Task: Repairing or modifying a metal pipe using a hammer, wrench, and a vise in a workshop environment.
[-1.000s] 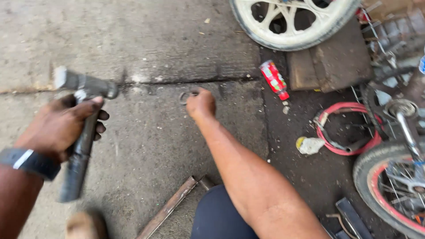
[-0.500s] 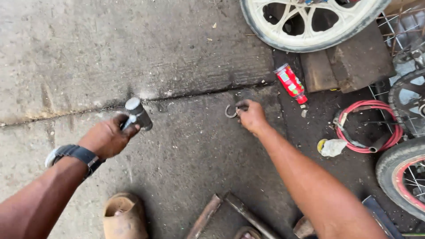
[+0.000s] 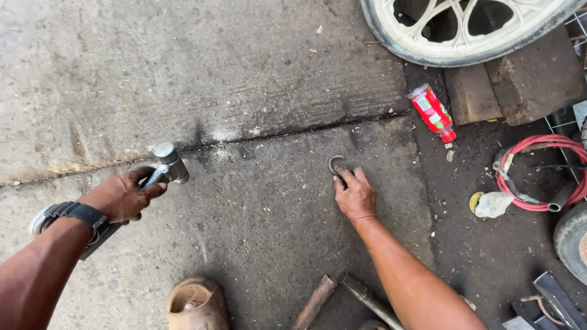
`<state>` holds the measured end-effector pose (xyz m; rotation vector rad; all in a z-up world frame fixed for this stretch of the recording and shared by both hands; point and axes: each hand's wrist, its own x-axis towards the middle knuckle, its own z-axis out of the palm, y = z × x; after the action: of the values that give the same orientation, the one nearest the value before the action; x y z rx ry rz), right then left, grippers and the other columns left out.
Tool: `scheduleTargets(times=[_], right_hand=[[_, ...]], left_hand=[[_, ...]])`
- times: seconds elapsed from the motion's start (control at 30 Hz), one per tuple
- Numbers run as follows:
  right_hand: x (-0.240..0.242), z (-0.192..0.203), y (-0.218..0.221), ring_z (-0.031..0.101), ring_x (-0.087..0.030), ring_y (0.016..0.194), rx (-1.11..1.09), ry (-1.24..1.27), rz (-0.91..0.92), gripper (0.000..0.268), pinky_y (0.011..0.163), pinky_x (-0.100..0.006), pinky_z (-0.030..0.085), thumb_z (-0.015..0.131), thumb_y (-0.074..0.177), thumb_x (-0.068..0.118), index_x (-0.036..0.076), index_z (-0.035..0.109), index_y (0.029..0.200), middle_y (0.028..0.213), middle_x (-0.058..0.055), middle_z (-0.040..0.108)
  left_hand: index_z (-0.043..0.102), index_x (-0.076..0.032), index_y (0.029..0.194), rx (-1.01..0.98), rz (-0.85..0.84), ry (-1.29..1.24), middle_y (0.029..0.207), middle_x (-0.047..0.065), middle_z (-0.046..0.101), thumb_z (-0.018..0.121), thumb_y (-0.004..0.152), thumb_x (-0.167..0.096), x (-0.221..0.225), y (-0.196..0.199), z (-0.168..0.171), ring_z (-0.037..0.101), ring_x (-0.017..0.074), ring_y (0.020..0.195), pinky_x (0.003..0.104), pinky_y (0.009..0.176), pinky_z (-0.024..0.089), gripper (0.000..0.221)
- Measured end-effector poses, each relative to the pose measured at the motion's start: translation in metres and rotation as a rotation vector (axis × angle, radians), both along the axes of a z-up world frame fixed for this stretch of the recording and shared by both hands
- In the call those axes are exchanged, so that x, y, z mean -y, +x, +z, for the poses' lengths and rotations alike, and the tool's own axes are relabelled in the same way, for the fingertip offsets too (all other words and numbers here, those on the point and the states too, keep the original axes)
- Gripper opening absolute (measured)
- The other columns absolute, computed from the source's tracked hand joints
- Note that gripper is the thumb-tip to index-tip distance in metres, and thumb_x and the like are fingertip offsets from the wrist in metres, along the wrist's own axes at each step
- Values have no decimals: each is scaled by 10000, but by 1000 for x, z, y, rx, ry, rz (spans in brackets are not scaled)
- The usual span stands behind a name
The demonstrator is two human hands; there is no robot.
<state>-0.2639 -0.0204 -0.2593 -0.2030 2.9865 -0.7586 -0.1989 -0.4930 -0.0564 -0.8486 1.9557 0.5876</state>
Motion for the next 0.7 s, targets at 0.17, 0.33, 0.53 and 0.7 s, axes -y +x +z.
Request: scheduleTargets(times=[0.17, 0.33, 0.53, 0.7], right_hand=[[40, 6, 5, 629, -296, 693, -130, -61, 228, 191, 575, -474, 519, 741, 952, 271, 314, 781, 1133, 913, -15, 558], [155, 27, 20, 615, -214, 661, -49, -290, 371, 207, 524, -361, 535, 731, 962, 192, 245, 791, 1153, 916, 31, 585], [255, 23, 16, 695, -320, 780, -123, -295, 408, 160, 649, -463, 587, 753, 911, 203, 266, 771, 1057, 897, -35, 550], [275, 3, 7, 732, -284, 861, -141, -240, 344, 139, 730, -395, 624, 761, 901, 241, 285, 768, 1032, 929, -17, 590]], left_hand=[[565, -348, 1505, 5, -107, -155, 1163, 151, 817, 576, 968, -581, 31, 13, -7, 749, 363, 962, 456, 815, 531, 585], [569, -198, 1476, -19, 31, -102, 1156, 153, 755, 650, 1003, -426, 34, 26, -4, 663, 311, 870, 431, 780, 553, 531], [444, -236, 1585, -41, -164, -142, 1423, 163, 678, 517, 979, -591, 50, 47, -29, 668, 378, 1287, 504, 1108, 532, 705], [492, -186, 1571, -104, -146, -122, 1339, 243, 725, 493, 1038, -513, 57, 53, -22, 697, 418, 1255, 522, 1111, 537, 625]])
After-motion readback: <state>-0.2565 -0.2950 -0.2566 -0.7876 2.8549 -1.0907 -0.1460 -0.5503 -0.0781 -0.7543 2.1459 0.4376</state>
